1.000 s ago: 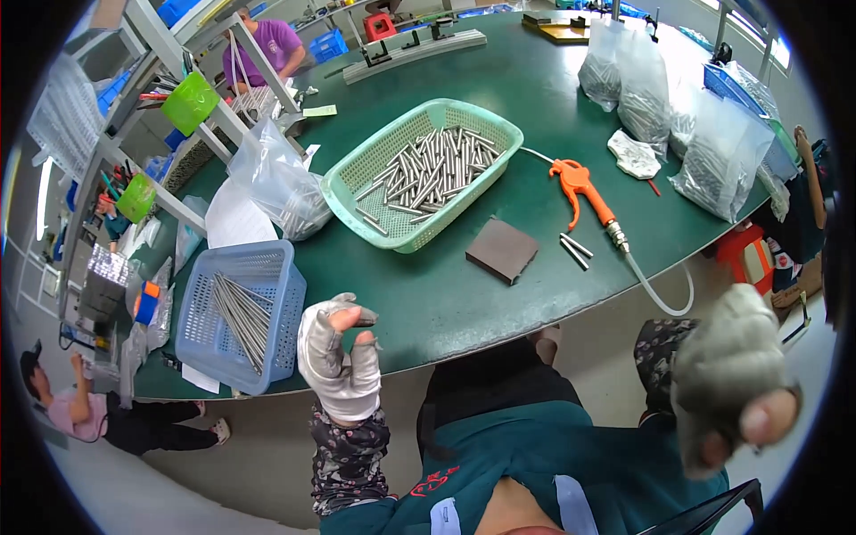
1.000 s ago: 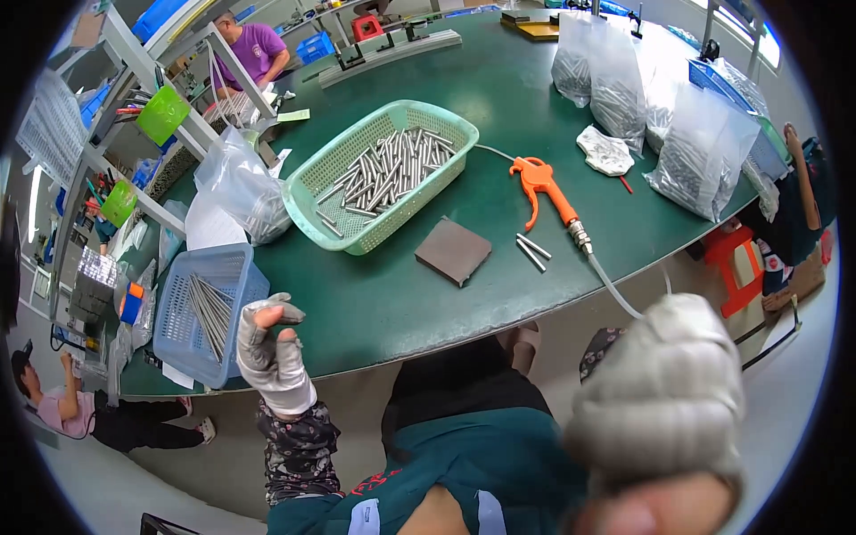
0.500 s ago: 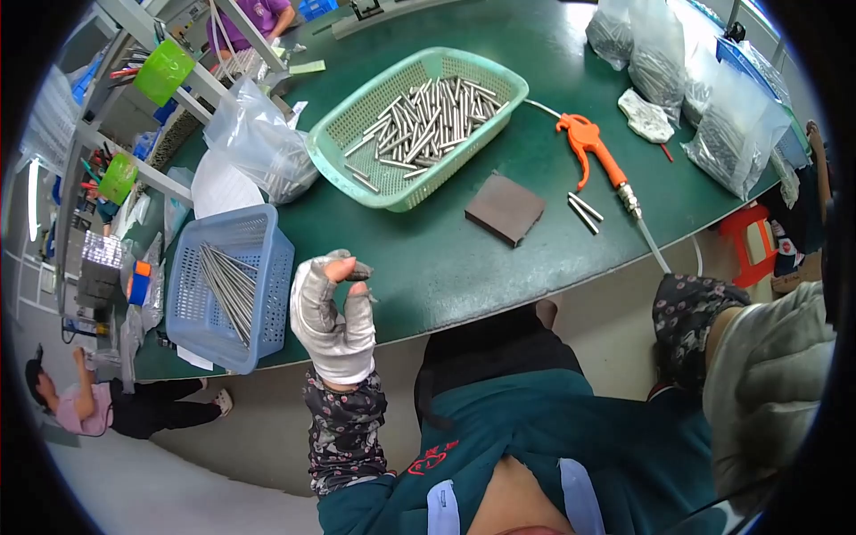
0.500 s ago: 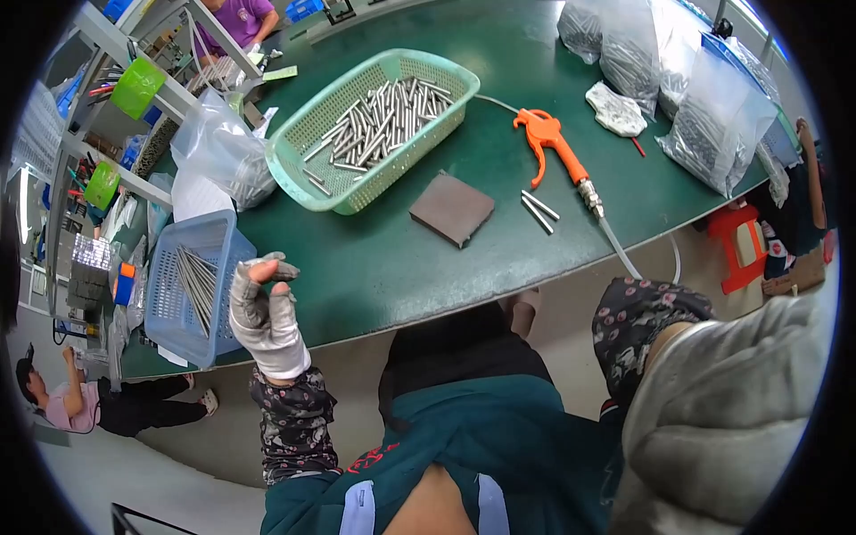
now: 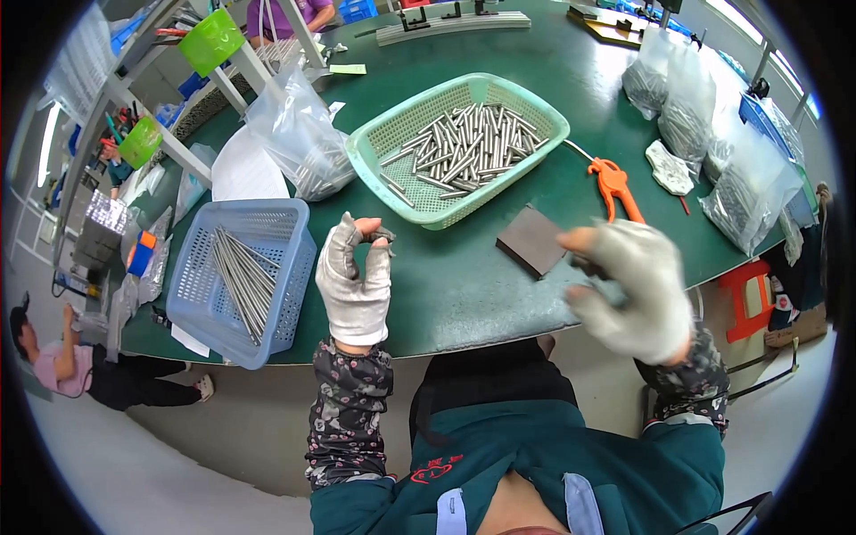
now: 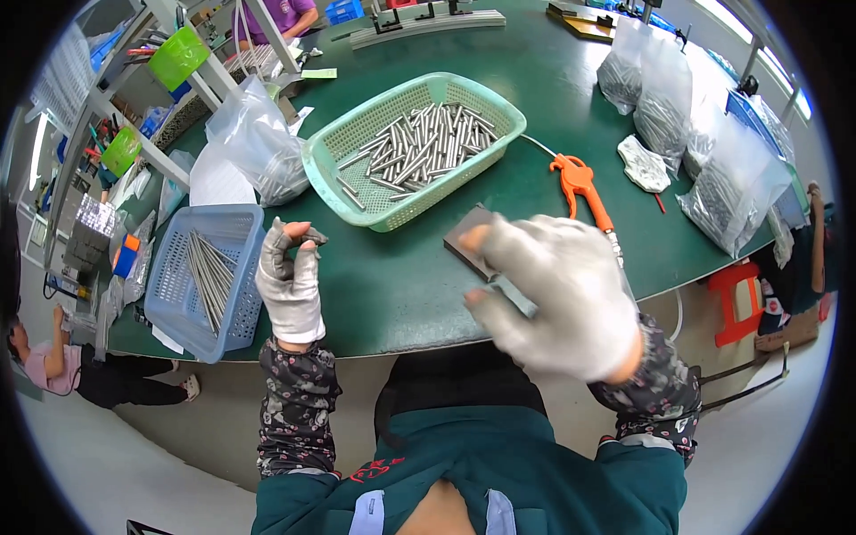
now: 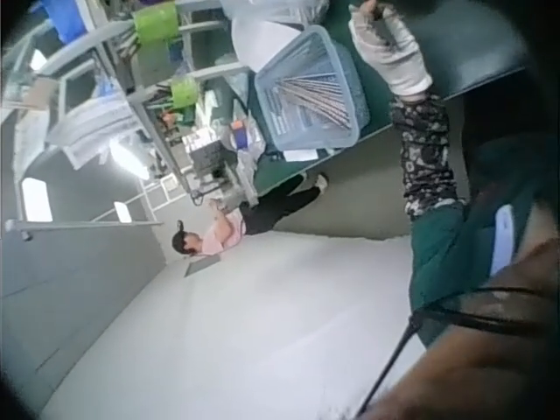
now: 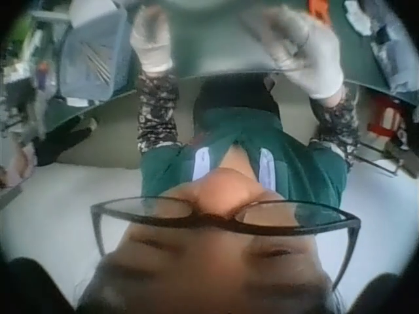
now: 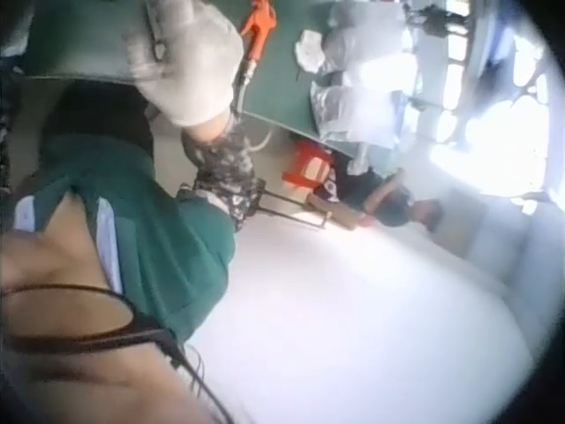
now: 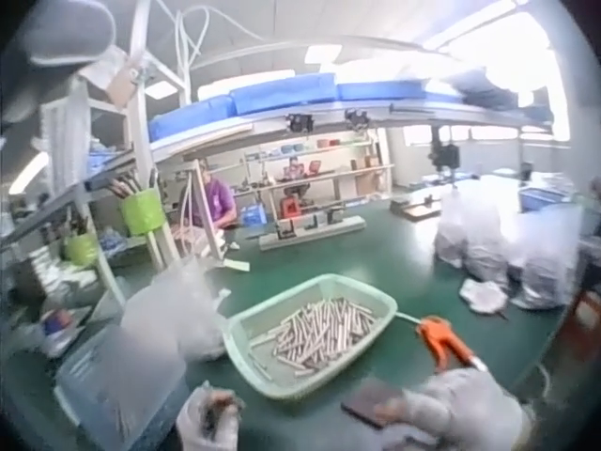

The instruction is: Polishing metal rods using a sanding block and removing burrs with a cutter at a factory workstation.

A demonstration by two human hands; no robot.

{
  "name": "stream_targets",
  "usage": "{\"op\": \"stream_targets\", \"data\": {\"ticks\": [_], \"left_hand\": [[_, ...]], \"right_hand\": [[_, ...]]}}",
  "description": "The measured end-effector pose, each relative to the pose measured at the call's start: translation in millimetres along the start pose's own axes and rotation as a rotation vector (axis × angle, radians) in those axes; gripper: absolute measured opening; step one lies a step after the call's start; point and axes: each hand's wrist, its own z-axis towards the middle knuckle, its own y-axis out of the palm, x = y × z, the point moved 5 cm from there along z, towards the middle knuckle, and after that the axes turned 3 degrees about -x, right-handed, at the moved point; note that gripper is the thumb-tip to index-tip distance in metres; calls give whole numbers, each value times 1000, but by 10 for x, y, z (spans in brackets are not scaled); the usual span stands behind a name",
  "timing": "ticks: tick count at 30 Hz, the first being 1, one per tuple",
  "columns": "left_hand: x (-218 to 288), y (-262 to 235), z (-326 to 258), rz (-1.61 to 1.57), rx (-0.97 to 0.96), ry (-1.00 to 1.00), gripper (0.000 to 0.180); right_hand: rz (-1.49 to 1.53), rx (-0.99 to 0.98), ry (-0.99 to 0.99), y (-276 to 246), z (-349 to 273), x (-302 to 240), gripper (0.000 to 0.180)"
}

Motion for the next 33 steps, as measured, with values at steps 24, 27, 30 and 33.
{"op": "stream_targets", "data": {"ticks": [24,27,30,33], "left_hand": [[-470,66,-235,189,-30,-34,31],[-469,82,-230,185,-46,-43,28],[-497,154,-218,235,-79,-49,26],[-567,95,-259,169,-12,-124,26]], "right_hand": [[-523,41,305,129,-5,1139,46],[-682,60,566,-176,-103,1730,45],[-702,2,823,-303,-374,2420,49],[-735,-79,886,-256,-489,2640,52]]}}
